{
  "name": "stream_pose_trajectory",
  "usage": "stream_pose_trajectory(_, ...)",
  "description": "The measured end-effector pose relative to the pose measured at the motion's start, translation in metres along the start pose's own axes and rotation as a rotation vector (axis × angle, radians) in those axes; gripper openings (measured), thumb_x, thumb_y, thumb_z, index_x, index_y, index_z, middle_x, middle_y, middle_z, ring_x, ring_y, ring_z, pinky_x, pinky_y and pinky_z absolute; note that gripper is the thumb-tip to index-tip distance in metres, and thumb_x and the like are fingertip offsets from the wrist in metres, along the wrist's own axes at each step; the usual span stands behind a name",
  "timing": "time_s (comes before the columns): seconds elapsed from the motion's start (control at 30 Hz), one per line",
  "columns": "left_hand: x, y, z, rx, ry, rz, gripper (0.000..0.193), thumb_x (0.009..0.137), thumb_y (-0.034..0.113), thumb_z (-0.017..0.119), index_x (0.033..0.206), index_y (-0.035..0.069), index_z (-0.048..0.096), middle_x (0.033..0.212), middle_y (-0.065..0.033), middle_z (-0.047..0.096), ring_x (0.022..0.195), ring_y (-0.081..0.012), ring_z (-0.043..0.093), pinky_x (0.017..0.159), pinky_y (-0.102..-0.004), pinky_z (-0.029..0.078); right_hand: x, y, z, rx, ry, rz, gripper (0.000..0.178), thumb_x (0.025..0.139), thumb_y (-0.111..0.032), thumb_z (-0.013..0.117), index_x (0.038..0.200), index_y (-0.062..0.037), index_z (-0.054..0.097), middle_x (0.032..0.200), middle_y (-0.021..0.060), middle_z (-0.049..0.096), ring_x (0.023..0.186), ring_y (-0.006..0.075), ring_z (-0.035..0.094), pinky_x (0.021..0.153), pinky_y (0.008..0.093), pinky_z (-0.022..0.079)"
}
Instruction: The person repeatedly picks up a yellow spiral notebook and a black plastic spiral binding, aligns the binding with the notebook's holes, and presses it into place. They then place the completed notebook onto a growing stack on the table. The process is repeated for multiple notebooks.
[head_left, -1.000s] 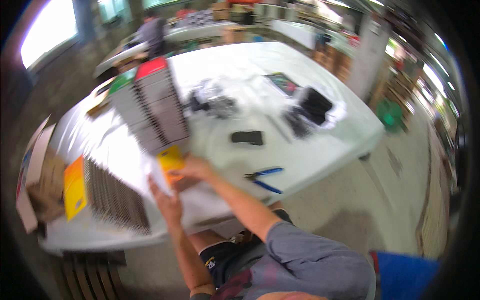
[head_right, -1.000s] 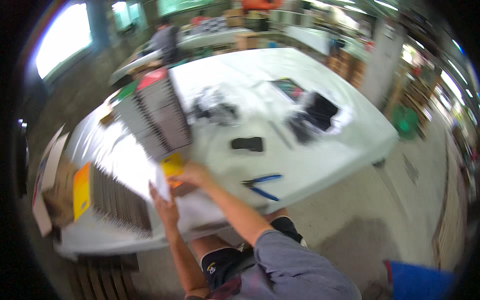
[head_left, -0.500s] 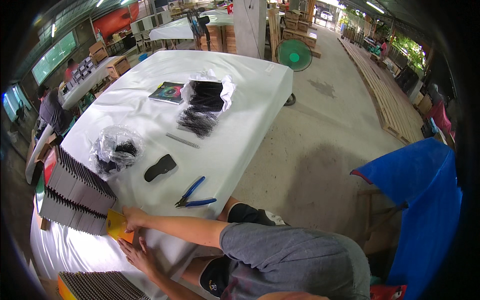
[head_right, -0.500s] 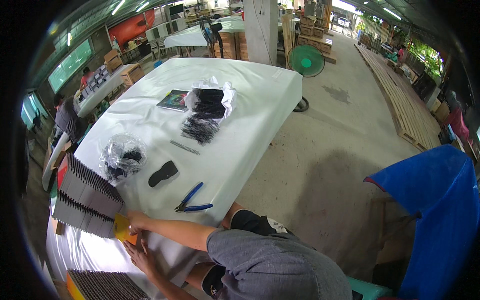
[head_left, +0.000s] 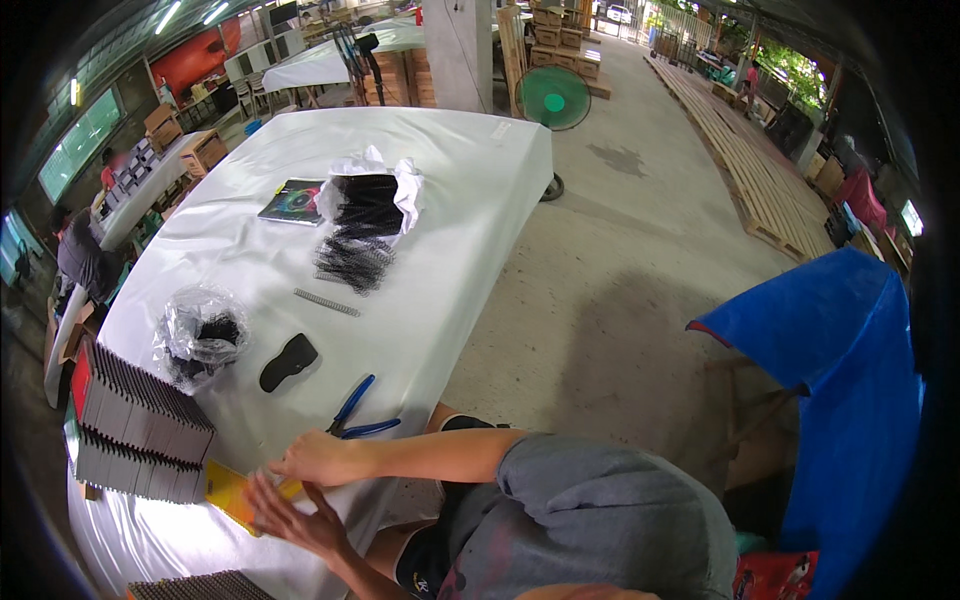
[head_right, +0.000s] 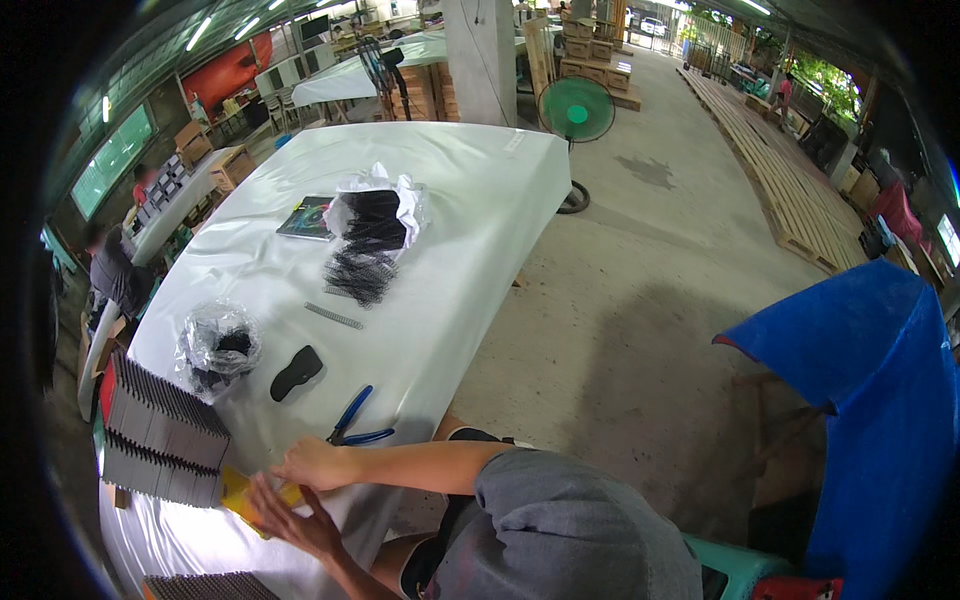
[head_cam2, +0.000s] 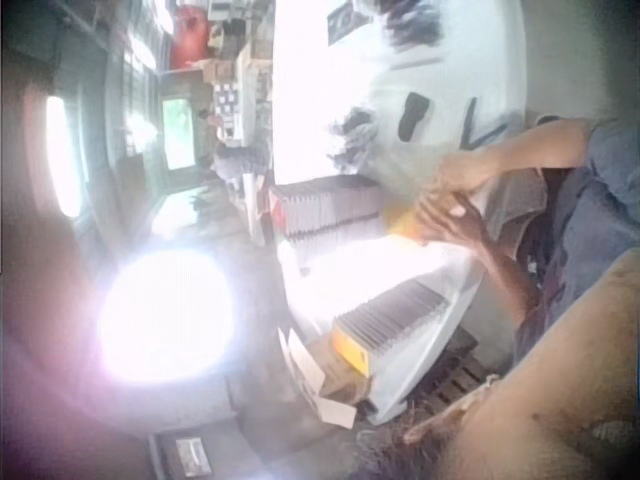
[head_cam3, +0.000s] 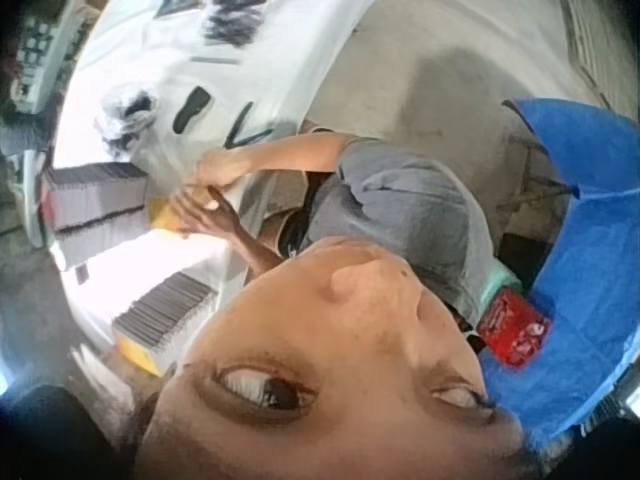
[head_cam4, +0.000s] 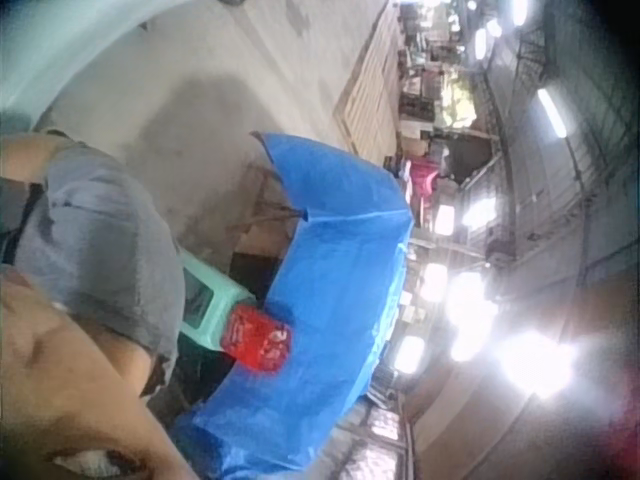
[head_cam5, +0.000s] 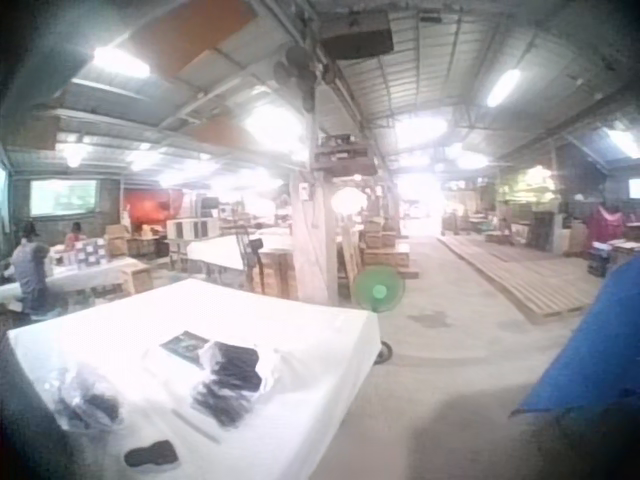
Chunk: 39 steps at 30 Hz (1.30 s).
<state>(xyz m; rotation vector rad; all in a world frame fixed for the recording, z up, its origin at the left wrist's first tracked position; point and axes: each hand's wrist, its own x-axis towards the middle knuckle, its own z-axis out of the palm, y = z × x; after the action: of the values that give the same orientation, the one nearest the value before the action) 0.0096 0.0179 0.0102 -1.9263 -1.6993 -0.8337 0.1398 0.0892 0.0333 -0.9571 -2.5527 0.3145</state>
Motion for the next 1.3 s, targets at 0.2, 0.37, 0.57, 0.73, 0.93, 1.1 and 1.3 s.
stream_pose_trajectory(0.2,0.004,0.009,0.014,-0.099,0.039,-0.056,0.046,0.086,0.039,0.057,0.117,0.006,0.051,0.106,-0.0145,0.048,0.107,-0.0320,0.042,0.096,-0.0489,0.028,0.007,0.081,-0.008,0.319,-0.032,-0.315,0.073,0.059,-0.032,0.079,0.120,-0.0059,0.050,0.115,0.0158,0.055,0.110,0.0304,0.052,0.085,0.0467,0.045)
stream_pose_trajectory(0.37,0.010,0.015,0.025,-0.105,0.056,-0.109,0.065,0.071,0.054,0.069,0.110,0.006,0.050,0.096,-0.0140,0.044,0.100,-0.0326,0.039,0.091,-0.0481,0.030,0.018,0.170,-0.092,-0.163,0.298,0.576,0.071,0.062,-0.035,0.079,0.122,-0.0108,0.048,0.124,0.0139,0.047,0.117,0.0312,0.045,0.090,0.0509,0.039)
stream_pose_trajectory(0.57,0.012,0.014,0.039,-0.020,0.159,-0.167,0.060,0.057,0.052,0.078,0.082,0.007,0.047,0.093,-0.0131,0.045,0.097,-0.0332,0.042,0.087,-0.0485,0.033,0.003,0.230,-0.051,-0.248,0.325,0.766,0.060,0.071,-0.042,0.071,0.119,-0.0119,0.051,0.129,0.0114,0.043,0.125,0.0290,0.037,0.091,0.0534,0.034)
stream_pose_trajectory(0.73,0.009,0.014,0.038,-0.052,0.187,-0.160,0.054,0.057,0.044,0.080,0.086,0.008,0.052,0.100,-0.0104,0.047,0.102,-0.0315,0.042,0.087,-0.0488,0.033,0.010,0.262,-0.031,-0.543,0.385,0.594,0.035,0.077,-0.025,0.062,0.108,-0.0086,0.058,0.109,0.0078,0.055,0.109,0.0256,0.048,0.083,0.0454,0.041)
stream_pose_trajectory(0.93,0.018,0.014,0.026,-0.008,0.213,-0.089,0.050,0.056,0.041,0.081,0.082,0.010,0.051,0.098,-0.0093,0.052,0.100,-0.0296,0.047,0.090,-0.0458,0.032,0.030,0.253,-0.058,-0.484,0.088,0.522,0.018,0.079,-0.017,0.056,0.091,-0.0054,0.063,0.101,0.0141,0.061,0.097,0.0318,0.059,0.077,0.0410,0.052)
stream_pose_trajectory(1.1,0.020,0.018,0.031,-0.126,0.256,-0.097,0.052,0.054,0.042,0.081,0.076,0.011,0.046,0.088,-0.0085,0.050,0.093,-0.0293,0.045,0.088,-0.0458,0.030,0.003,0.259,-0.080,-0.503,0.144,0.439,0.009,0.077,-0.008,0.055,0.081,-0.0045,0.063,0.077,0.0163,0.065,0.070,0.0315,0.066,0.066,0.0420,0.053)
stream_pose_trajectory(1.3,0.019,0.021,0.030,-0.109,0.179,-0.164,0.054,0.054,0.046,0.080,0.081,0.010,0.049,0.092,-0.0105,0.048,0.097,-0.0317,0.043,0.088,-0.0477,0.031,0.004,0.216,-0.093,-0.801,0.466,0.102,0.024,0.082,-0.010,0.055,0.105,-0.0100,0.064,0.082,0.0021,0.057,0.086,0.0184,0.057,0.078,0.0349,0.043)
